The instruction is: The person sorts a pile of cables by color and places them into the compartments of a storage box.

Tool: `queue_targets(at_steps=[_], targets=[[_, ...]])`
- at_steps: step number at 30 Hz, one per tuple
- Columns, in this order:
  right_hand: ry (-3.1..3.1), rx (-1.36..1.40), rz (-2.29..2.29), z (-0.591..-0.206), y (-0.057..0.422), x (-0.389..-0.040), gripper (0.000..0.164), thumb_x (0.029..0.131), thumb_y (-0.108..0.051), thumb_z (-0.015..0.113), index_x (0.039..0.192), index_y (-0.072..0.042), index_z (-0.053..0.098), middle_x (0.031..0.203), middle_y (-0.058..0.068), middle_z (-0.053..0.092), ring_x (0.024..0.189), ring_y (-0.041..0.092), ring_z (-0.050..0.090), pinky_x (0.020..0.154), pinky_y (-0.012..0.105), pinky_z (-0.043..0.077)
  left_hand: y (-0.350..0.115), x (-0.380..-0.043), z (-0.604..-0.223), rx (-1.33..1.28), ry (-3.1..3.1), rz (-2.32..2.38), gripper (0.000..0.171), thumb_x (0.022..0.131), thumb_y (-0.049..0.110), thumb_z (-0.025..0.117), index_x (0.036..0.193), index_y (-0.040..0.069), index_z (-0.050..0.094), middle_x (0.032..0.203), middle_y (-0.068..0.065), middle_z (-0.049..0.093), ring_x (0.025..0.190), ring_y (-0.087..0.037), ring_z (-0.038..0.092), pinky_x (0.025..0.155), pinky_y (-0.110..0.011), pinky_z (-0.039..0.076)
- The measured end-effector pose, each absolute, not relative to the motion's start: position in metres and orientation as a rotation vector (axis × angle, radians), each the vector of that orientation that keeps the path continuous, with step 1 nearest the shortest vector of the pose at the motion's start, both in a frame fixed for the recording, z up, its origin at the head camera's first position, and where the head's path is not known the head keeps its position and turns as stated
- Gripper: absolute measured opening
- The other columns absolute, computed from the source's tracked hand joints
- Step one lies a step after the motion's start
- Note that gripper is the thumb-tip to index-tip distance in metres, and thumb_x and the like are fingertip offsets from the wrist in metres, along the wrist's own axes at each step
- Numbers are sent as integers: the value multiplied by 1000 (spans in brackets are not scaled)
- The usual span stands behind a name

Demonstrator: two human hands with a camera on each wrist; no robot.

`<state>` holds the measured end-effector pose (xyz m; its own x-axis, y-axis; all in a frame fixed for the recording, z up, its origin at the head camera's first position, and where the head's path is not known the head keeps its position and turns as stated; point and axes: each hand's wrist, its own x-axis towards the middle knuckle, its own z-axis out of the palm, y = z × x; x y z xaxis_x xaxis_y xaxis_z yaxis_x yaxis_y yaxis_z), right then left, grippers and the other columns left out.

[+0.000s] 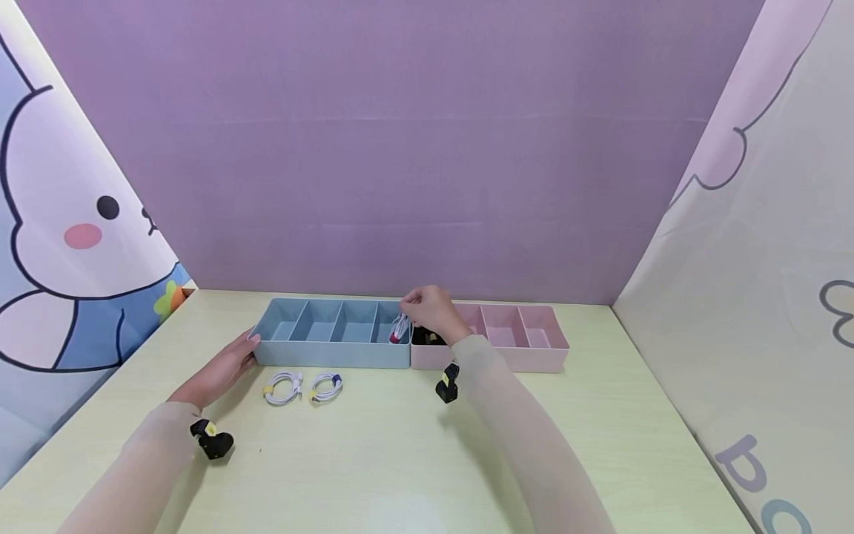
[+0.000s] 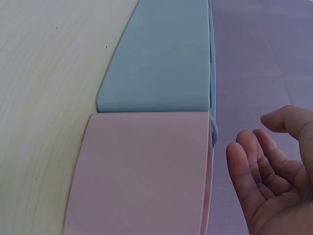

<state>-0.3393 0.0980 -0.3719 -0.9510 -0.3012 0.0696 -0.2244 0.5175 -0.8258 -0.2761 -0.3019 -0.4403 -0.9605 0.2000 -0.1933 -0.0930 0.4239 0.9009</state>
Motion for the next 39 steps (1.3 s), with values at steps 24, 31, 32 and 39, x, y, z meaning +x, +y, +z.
queue_targets(at_steps=[24,31,32,39], targets=[[2600,-606,-1421,-372,86,-320,24,99,-25,65,110,-5,72,97,19,70,78,31,67,74,44,59,-297,-276,-441,61,2425,1522,75,106,58,22,161,17,-11,166,-16,-11,151,-40,-3,121,-56,12],[2578,-626,-1366,-376,82,-314,26,99,-29,64,113,-8,71,99,15,70,86,29,68,78,41,60,-298,-277,-441,56,2417,1509,76,106,58,22,160,18,-11,166,-16,-11,151,-40,-3,121,-57,12],[2570,-630,-1369,-377,81,-313,27,99,-29,64,113,-7,71,100,15,70,87,30,69,79,41,61,-298,-277,-442,57,2416,1511,76,106,59,23,161,17,-11,166,-16,-11,151,-40,-3,121,-57,12],[2498,-674,-1414,-382,78,-309,28,99,-24,64,116,-2,70,96,19,70,83,33,67,77,42,60,-298,-277,-441,77,2415,1533,77,106,59,24,161,16,-10,166,-15,-11,151,-39,-3,121,-56,12]])
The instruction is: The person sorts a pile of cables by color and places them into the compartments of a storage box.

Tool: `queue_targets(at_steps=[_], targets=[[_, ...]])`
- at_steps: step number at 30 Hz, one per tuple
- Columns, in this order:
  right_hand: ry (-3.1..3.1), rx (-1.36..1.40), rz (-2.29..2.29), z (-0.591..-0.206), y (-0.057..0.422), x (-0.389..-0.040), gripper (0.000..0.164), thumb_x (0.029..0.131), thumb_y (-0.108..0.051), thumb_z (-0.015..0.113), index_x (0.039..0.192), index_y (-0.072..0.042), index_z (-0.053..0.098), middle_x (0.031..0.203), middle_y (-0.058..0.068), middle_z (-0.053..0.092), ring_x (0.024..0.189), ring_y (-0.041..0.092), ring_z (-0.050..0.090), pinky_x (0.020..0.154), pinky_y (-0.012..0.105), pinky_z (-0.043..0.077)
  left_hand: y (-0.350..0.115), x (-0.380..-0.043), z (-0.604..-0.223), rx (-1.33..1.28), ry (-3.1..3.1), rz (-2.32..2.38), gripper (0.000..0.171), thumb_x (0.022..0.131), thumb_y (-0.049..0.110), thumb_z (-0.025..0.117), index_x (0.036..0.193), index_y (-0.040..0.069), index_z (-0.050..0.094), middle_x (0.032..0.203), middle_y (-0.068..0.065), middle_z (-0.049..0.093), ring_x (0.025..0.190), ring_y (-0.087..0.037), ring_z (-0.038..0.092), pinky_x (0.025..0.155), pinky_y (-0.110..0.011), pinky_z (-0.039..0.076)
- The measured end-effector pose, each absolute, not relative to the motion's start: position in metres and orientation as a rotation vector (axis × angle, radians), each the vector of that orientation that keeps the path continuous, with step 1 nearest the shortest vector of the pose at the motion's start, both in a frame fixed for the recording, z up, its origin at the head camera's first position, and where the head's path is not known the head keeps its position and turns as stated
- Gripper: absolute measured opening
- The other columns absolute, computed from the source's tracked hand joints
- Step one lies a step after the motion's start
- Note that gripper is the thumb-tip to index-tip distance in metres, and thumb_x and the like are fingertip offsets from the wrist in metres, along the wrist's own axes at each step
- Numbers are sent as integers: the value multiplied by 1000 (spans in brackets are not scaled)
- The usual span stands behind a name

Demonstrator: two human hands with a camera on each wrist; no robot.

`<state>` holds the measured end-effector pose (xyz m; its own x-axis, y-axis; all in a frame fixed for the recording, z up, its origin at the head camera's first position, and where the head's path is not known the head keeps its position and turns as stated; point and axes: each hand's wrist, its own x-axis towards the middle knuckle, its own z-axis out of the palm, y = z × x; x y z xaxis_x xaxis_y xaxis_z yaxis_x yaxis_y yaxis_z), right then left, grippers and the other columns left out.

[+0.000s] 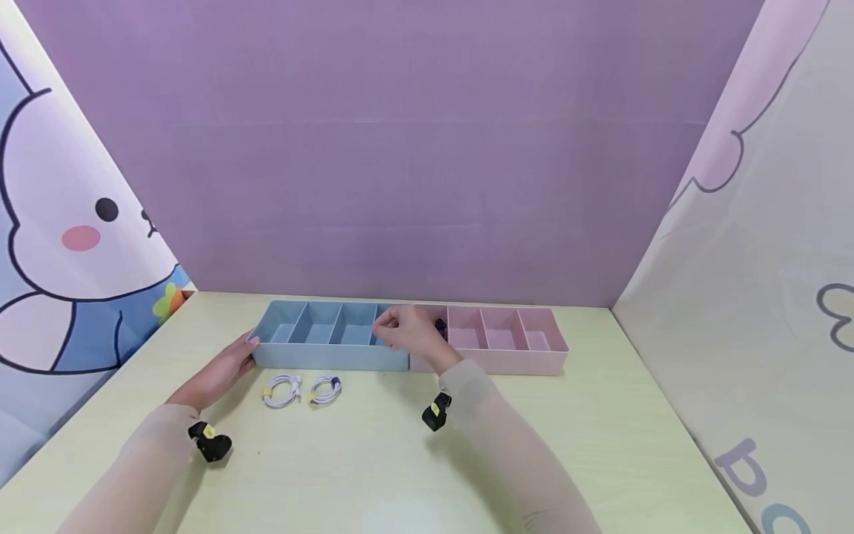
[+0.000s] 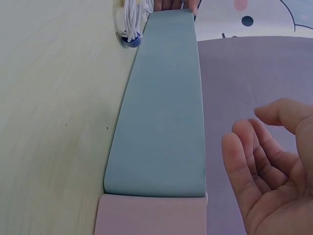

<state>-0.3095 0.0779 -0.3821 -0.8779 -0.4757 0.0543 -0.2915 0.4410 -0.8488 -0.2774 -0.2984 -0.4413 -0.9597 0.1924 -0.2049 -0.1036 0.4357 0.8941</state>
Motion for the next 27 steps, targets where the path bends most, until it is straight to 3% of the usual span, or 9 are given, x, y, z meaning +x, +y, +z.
queue_targets(at_steps=[8,19,27], targets=[[2484,-716,-1392,-386,71,-301,25,99,-25,65,112,-5,72,99,17,70,84,33,68,77,45,61,-299,-276,-441,92,2413,1544,75,107,55,24,160,14,-11,166,-16,-11,151,-39,-3,121,-56,12],[2496,-802,-1386,-398,58,-296,13,97,-20,68,103,-10,73,84,-1,69,72,16,67,65,29,60,-299,-276,-440,89,2420,1533,72,109,52,22,160,15,-11,166,-16,-11,151,-38,-3,121,-55,12],[2432,-864,-1382,-408,49,-289,14,95,-17,69,105,-8,74,84,-2,69,73,16,66,67,34,61,-299,-275,-439,101,2420,1548,71,109,50,23,160,13,-11,166,-16,-10,151,-38,-2,121,-55,12]])
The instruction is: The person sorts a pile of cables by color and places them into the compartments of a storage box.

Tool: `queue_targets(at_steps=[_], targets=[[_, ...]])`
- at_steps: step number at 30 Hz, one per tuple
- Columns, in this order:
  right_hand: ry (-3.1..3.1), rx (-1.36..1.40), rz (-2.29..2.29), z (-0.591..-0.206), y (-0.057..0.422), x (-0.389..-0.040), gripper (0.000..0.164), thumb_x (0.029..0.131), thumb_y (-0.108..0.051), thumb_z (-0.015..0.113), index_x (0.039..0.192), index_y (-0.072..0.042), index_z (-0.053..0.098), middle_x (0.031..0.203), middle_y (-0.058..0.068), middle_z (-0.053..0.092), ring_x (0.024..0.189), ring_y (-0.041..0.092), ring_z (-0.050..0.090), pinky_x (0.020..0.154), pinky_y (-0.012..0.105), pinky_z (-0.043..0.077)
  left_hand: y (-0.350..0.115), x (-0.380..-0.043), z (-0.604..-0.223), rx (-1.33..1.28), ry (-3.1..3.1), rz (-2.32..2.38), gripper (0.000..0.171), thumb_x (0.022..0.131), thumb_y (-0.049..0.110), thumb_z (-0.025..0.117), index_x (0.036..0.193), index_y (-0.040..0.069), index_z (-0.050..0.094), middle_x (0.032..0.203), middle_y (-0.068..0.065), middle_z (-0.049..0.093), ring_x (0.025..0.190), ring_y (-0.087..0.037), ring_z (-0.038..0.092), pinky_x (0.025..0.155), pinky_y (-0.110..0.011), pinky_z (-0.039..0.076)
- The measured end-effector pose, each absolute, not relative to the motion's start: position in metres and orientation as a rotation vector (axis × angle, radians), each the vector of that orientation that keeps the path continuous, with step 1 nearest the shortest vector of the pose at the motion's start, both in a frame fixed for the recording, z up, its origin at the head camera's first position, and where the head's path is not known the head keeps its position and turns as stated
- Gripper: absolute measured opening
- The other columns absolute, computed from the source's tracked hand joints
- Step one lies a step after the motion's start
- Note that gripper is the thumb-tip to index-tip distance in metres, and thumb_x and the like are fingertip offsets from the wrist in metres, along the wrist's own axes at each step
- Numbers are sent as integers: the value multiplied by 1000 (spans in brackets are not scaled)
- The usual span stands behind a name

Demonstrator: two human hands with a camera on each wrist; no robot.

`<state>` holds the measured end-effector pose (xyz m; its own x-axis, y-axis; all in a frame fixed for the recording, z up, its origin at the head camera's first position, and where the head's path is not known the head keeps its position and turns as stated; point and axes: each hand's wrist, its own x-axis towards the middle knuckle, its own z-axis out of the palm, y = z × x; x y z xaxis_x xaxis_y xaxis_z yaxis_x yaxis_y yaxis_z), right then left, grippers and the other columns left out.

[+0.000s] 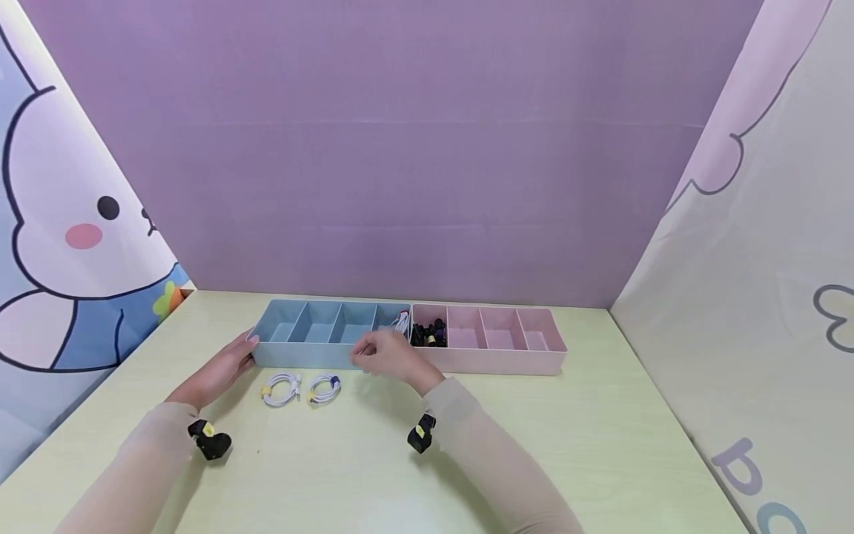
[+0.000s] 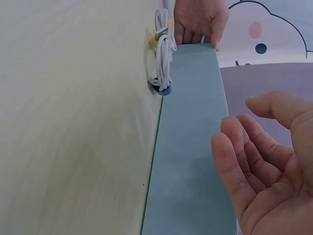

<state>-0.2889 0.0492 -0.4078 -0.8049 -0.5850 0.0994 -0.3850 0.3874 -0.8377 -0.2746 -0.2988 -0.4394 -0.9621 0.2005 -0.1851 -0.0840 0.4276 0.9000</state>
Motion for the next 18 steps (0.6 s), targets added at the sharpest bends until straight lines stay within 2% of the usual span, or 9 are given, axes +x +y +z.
queue_targets(at_steps=[4,11,18], targets=[[2409,-857,-1374,-412,44,-286,16,95,-16,70,106,-6,74,84,0,70,75,20,67,69,40,62,-298,-273,-438,101,2423,1546,73,109,51,23,160,12,-11,166,-17,-11,151,-39,-2,121,-55,12],[2489,-833,-1291,-413,36,-282,17,94,-21,72,105,-9,75,85,-5,70,77,10,65,68,25,58,-297,-274,-437,118,2413,1566,73,109,51,24,160,11,-10,166,-18,-10,151,-39,-2,121,-55,12],[2533,-828,-1231,-419,29,-280,25,92,-24,74,111,-7,75,93,-6,71,84,7,65,74,23,56,-299,-276,-440,97,2407,1562,76,108,54,25,160,12,-10,166,-16,-10,151,-38,-2,122,-54,12]])
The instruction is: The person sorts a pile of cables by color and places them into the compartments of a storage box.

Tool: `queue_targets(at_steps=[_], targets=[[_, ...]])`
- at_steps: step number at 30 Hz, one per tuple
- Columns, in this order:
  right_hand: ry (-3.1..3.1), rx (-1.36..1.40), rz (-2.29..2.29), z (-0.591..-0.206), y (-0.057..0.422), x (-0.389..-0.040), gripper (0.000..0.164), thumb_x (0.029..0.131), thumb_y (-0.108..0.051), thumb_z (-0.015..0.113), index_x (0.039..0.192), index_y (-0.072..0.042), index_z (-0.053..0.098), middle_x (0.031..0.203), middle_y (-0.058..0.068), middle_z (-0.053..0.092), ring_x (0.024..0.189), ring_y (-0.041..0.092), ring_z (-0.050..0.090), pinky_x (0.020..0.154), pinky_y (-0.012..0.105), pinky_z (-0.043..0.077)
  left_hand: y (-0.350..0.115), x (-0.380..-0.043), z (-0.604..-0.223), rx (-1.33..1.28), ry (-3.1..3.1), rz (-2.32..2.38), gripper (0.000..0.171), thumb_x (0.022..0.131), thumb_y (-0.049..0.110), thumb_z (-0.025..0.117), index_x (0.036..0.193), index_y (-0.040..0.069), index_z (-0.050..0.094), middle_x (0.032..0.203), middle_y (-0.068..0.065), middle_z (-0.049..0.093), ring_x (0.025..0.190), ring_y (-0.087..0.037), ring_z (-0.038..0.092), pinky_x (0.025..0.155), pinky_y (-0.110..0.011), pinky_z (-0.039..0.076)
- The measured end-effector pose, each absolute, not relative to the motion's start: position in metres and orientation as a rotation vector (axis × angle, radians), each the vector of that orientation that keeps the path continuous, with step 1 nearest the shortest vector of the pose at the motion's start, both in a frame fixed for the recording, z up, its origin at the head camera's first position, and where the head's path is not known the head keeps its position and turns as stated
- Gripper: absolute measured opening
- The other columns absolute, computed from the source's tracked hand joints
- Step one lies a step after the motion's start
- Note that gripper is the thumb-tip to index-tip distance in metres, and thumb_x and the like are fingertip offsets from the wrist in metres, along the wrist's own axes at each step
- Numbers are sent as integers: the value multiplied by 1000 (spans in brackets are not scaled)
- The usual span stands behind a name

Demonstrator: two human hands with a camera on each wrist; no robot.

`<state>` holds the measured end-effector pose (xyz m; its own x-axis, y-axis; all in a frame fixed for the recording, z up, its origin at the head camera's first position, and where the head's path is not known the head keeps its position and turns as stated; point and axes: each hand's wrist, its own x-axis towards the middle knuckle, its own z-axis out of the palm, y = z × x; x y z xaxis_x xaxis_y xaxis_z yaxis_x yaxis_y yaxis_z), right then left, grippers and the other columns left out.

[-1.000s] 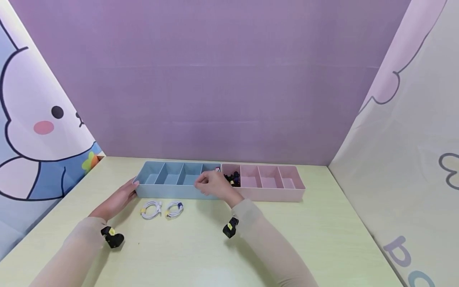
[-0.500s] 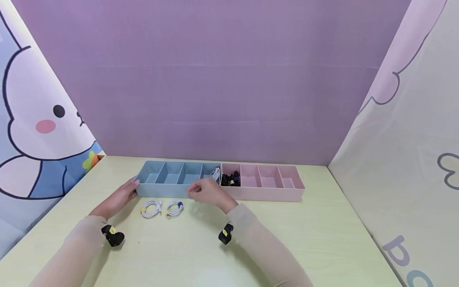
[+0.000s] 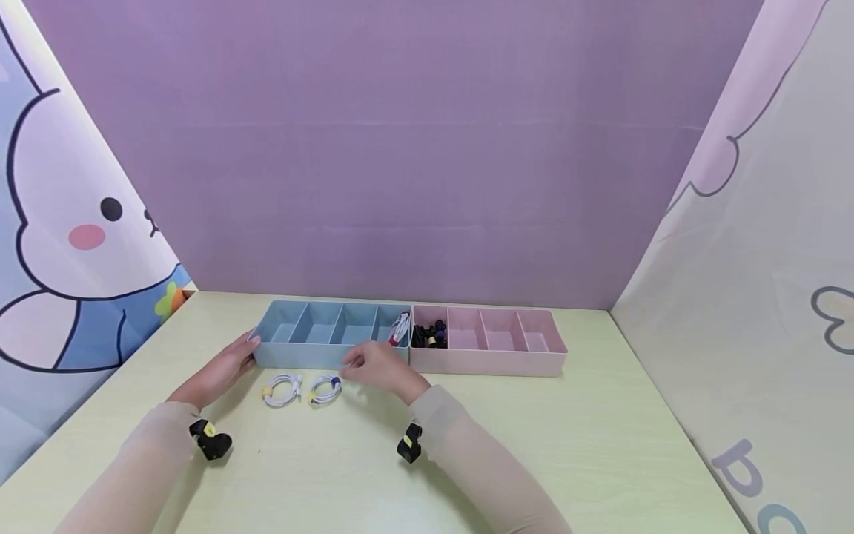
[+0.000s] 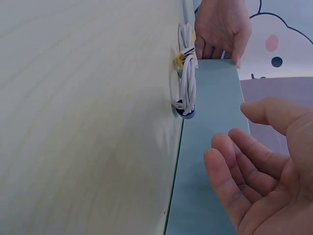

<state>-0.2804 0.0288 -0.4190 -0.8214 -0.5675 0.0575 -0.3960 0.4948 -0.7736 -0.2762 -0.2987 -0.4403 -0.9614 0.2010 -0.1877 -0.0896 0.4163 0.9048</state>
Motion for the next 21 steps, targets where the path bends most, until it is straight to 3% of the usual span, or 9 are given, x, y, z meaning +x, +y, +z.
queue_targets(at_steps=[10,21], targets=[[2592,-812,-1083,-424,19,-279,35,92,-27,75,122,-9,71,108,0,72,98,11,66,82,24,55,-297,-276,-439,90,2419,1530,71,109,50,22,160,14,-11,166,-17,-10,151,-39,-3,121,-55,12],[2605,-838,-968,-431,12,-278,43,91,-31,75,127,-8,68,114,1,71,101,11,64,85,23,54,-297,-277,-439,76,2431,1506,71,109,50,21,160,14,-11,166,-18,-11,151,-40,-3,121,-56,13]])
